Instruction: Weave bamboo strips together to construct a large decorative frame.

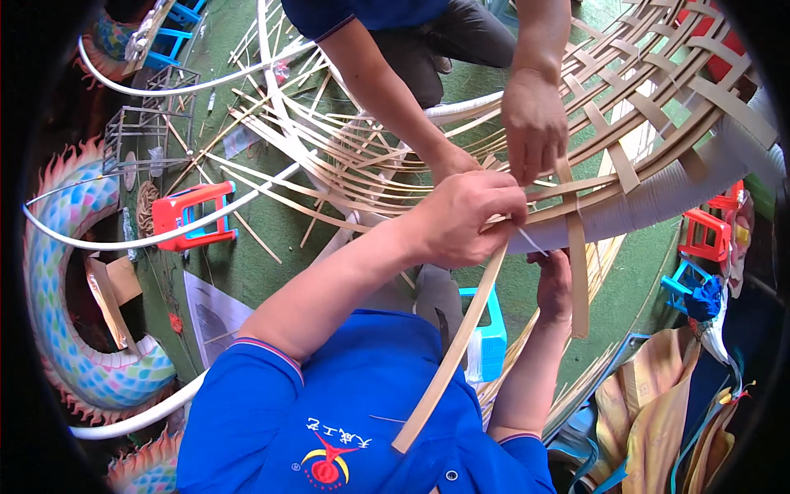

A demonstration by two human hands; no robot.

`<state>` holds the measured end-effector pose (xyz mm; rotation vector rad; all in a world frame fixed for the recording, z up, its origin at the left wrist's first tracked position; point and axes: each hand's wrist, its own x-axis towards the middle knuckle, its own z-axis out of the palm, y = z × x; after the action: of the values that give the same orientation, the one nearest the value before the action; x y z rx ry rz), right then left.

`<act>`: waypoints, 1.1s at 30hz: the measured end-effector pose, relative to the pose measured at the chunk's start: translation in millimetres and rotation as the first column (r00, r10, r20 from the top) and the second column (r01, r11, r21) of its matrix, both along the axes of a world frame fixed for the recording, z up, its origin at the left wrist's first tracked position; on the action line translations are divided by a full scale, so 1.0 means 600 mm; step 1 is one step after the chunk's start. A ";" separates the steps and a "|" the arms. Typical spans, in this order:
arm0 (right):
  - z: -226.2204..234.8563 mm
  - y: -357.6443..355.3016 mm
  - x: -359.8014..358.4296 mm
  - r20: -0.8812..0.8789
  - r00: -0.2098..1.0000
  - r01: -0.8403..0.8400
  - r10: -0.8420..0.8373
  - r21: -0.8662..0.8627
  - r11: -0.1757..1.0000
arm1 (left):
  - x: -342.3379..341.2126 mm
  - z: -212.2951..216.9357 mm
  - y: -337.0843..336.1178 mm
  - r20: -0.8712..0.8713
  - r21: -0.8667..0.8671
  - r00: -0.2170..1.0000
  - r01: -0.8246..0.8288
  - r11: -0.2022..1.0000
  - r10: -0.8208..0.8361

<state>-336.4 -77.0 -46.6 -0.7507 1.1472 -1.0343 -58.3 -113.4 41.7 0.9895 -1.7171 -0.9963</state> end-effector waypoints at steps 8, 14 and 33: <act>-0.007 0.000 0.021 -0.026 0.999 0.020 -0.020 0.020 1.000 | 0.010 0.004 -0.012 0.152 -0.080 0.984 -0.078 0.994 0.090; -0.006 -0.018 0.036 0.009 0.996 0.084 -0.084 -0.032 0.996 | -0.022 0.001 -0.012 0.265 -0.138 0.923 -0.252 0.958 0.281; -0.011 -0.073 0.011 -0.106 0.994 -0.007 -0.012 -0.176 0.984 | 0.020 0.021 -0.063 0.160 0.056 0.979 -0.140 0.989 0.130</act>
<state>-329.9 -121.0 -53.0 -0.9547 1.1574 -1.1190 -46.4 -151.0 54.4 1.2387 -1.7260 -0.9136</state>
